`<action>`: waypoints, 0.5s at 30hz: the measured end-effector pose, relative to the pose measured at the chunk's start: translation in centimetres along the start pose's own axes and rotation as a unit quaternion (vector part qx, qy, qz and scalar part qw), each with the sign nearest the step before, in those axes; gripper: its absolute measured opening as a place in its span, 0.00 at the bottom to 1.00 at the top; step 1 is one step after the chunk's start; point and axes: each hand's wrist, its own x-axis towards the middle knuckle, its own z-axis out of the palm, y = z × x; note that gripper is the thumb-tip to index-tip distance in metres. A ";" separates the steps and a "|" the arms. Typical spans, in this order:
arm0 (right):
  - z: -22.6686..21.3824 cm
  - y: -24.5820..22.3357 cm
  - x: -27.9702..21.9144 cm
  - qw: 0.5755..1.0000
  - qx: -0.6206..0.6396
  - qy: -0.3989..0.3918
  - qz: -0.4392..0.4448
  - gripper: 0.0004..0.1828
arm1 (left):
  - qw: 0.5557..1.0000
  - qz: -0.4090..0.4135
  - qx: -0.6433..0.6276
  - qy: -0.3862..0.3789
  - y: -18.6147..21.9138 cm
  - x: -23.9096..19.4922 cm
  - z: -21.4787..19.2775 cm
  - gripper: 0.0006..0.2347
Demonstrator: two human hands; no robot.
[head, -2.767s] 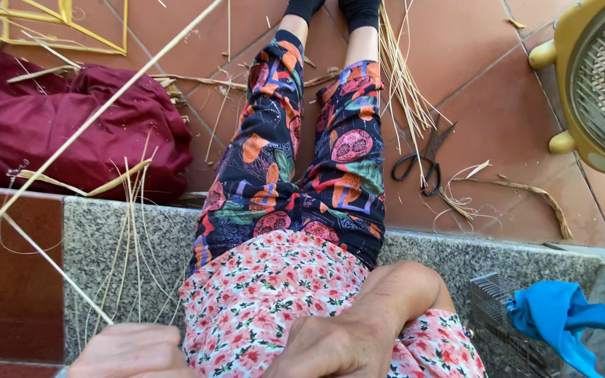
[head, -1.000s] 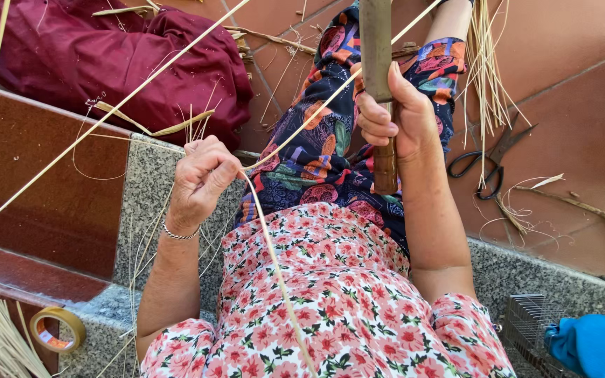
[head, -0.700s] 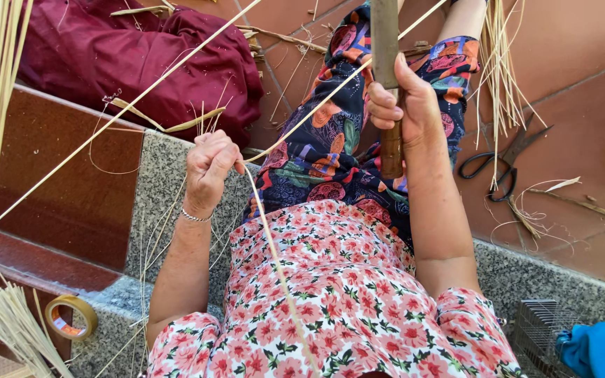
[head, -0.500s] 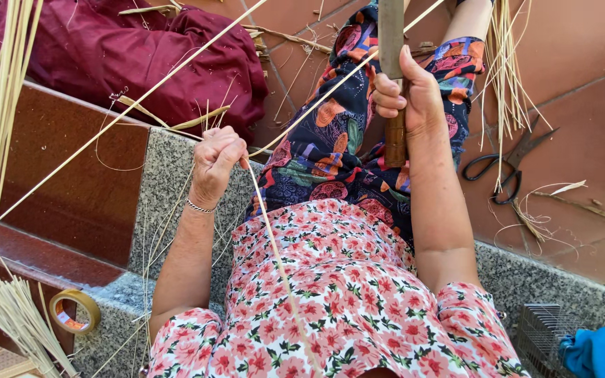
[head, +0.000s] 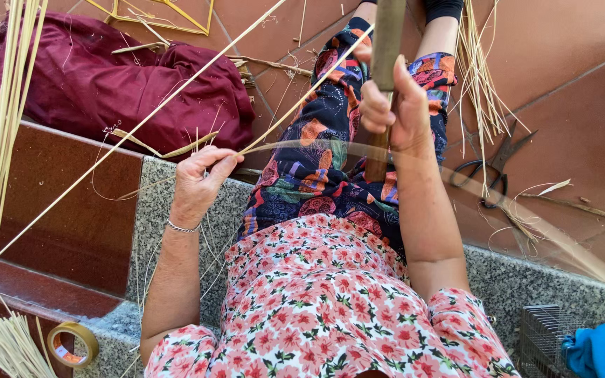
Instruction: The person sits on the floor and uses a knife to shave thin strips from bamboo rods. They hold the rod in one hand and the knife in the other, repeatedly scraping the surface to create fine fibers. The person occasionally adjusts the rod and discards the shaved material onto the floor.
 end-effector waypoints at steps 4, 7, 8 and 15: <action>5.6 1.9 -1.0 0.987 -0.150 0.014 0.053 0.29 | 0.985 -0.105 -0.135 0.033 0.0 -0.1 1.9 0.05; 8.4 3.7 -0.7 0.981 -0.167 -0.043 0.086 0.26 | 0.988 -0.092 -0.124 0.022 0.1 0.1 3.0 0.05; 9.0 4.3 -0.7 0.982 -0.147 -0.069 0.094 0.24 | 0.986 -0.106 -0.130 0.023 0.2 0.1 3.3 0.06; 10.2 6.9 -0.7 0.971 -0.167 -0.077 0.156 0.29 | 0.968 -0.141 -0.207 0.009 0.5 -1.5 3.5 0.06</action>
